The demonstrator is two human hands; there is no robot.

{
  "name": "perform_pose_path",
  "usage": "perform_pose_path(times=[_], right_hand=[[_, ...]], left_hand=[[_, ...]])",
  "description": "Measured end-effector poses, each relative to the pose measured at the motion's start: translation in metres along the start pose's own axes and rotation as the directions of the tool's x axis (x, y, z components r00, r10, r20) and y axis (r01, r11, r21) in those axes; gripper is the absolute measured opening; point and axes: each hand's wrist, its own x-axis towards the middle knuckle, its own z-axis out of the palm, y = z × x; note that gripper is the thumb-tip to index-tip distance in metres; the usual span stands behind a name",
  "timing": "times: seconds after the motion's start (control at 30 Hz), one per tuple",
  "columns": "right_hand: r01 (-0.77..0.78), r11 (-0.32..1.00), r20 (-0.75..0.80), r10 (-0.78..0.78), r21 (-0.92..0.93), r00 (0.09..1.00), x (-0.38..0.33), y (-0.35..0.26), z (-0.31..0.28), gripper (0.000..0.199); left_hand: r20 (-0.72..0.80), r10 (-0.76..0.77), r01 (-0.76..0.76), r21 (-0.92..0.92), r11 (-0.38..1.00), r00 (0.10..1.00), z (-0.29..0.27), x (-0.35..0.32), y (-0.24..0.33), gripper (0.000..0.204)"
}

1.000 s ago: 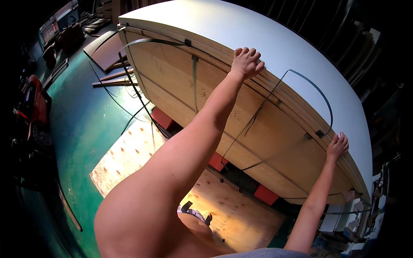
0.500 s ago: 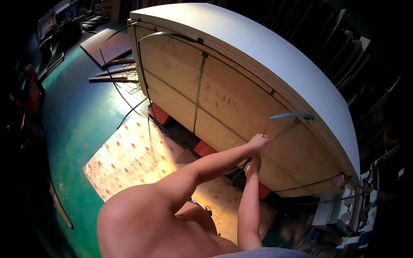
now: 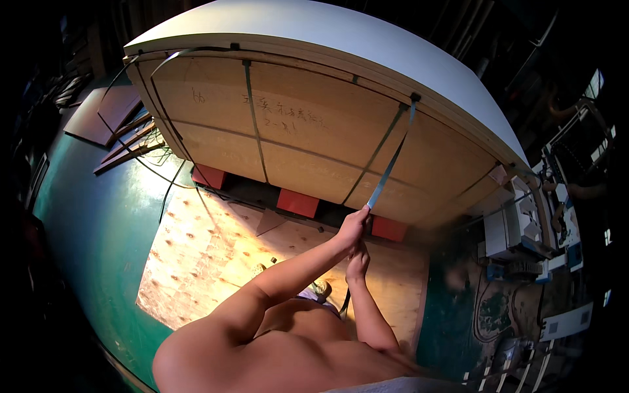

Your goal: The person uses two plastic straps to lift and stabilize a stack of large white curved panels, then walks across a workshop to a sorting table where they wipe down and sort several smaller white wooden components by hand.

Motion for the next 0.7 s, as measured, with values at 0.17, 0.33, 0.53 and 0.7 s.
perform_pose_path(times=[0.17, 0.33, 0.53, 0.7], right_hand=[[-0.041, 0.974, -0.010, 0.040, -0.224, 0.999, -0.009, -0.074, -0.050, 0.044], [0.096, 0.881, 0.048, -0.084, -0.463, 0.995, -0.019, -0.133, -0.066, 0.047], [0.144, 0.890, 0.096, -0.113, -0.432, 0.989, -0.024, -0.144, -0.073, 0.043], [0.265, 0.800, 0.171, -0.204, -0.538, 0.964, -0.019, -0.150, -0.075, 0.038]], left_hand=[[0.010, -0.027, 0.028, -0.144, 0.989, 1.000, 0.067, -0.019, 0.007, 0.035], [-0.022, -0.079, 0.076, -0.093, 0.993, 0.997, 0.093, -0.027, 0.012, 0.036], [0.003, -0.060, 0.059, -0.134, 0.989, 0.998, 0.094, -0.021, 0.002, 0.036], [-0.049, -0.102, 0.092, -0.167, 0.982, 0.994, 0.099, -0.030, 0.012, 0.035]])
